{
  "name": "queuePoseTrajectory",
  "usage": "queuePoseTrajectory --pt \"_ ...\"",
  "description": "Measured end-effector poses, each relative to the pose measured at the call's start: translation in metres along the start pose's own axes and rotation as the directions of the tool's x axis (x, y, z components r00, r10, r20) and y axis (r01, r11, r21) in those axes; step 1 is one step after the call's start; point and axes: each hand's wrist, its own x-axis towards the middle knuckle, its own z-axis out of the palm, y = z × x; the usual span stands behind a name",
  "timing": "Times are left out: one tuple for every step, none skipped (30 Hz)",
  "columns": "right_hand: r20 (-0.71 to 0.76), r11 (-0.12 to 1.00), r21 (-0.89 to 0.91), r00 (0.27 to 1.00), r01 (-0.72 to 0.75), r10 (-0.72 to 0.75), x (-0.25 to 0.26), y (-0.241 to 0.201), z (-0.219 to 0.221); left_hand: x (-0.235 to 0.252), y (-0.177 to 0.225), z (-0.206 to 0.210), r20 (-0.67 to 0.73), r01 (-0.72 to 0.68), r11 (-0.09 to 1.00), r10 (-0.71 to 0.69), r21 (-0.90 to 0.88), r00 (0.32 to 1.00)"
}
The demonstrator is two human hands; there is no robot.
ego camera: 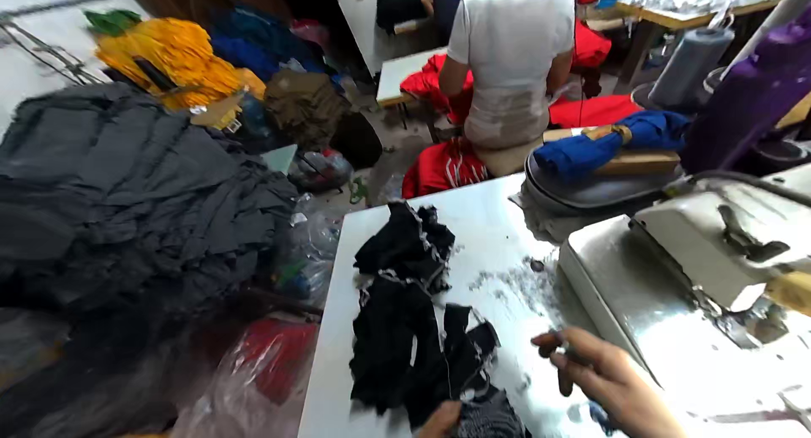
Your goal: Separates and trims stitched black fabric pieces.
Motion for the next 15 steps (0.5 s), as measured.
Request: queuePoseTrajectory --pt "0.005 0.998 0.068 1.000 -0.020 0.020 -0.002 0.003 -0.005 -0.001 0.000 -0.001 -0.022 0.020 1.000 -0.020 -0.019 1.000" --pt "0.043 0.990 0.135 0.999 -0.031 0.025 -0.005 0.005 -0.009 -0.002 0.000 -0.003 -0.029 0.030 0.999 -0.031 -0.039 0.999" --pt "0.116 0.980 0.192 0.993 -0.049 0.027 -0.010 0.004 -0.012 -0.003 -0.001 -0.004 -0.030 0.035 0.997 -0.037 -0.063 0.999" --pt "0.211 0.968 0.239 0.977 -0.076 0.025 -0.015 0.002 -0.012 -0.003 -0.001 -0.005 -0.025 0.034 0.996 -0.036 -0.082 0.999" --pt "0.292 0.958 0.269 0.956 -0.101 0.019 -0.020 0.000 -0.010 -0.003 0.000 -0.005 -0.023 0.034 0.995 -0.036 -0.089 0.999" --pt "0.348 0.954 0.275 0.937 -0.119 0.017 -0.024 -0.002 -0.005 -0.002 0.000 -0.005 -0.020 0.034 0.995 -0.036 -0.097 0.999" --pt "0.391 0.957 0.262 0.920 -0.126 0.014 -0.026 -0.002 -0.001 -0.001 0.001 -0.004 -0.014 0.035 0.994 -0.036 -0.106 0.999" --pt "0.429 0.961 0.244 0.903 -0.128 0.012 -0.026 -0.001 0.003 -0.001 0.002 -0.004 -0.006 0.035 0.993 -0.036 -0.114 0.999" --pt "0.460 0.965 0.219 0.888 -0.141 0.026 -0.025 0.001 0.005 0.000 0.001 -0.004 0.004 0.033 0.991 -0.033 -0.127 0.999" --pt "0.483 0.966 0.198 0.874 -0.167 0.052 -0.024 0.002 0.007 0.000 0.001 -0.005 0.013 0.027 0.989 -0.026 -0.143 1.000" --pt "0.504 0.964 0.181 0.860 -0.196 0.080 -0.023 0.002 0.008 0.000 0.000 -0.006 0.021 0.020 0.989 -0.017 -0.144 1.000" --pt "0.521 0.960 0.167 0.847 -0.225 0.108 -0.024 0.002 0.009 0.000 -0.002 -0.006 0.026 0.013 0.990 -0.009 -0.137 1.000" --pt "0.534 0.956 0.158 0.836 -0.247 0.128 -0.024 0.002 0.010 0.000 -0.002 -0.007 0.027 0.011 0.991 -0.008 -0.136 1.000" --pt "0.544 0.953 0.149 0.827 -0.263 0.142 -0.025 0.002 0.011 0.000 -0.002 -0.008 0.028 0.013 0.990 -0.009 -0.139 1.000" --pt "0.550 0.950 0.138 0.820 -0.281 0.162 -0.024 0.003 0.012 0.001 -0.002 -0.008 0.032 0.011 0.989 -0.007 -0.147 0.999"
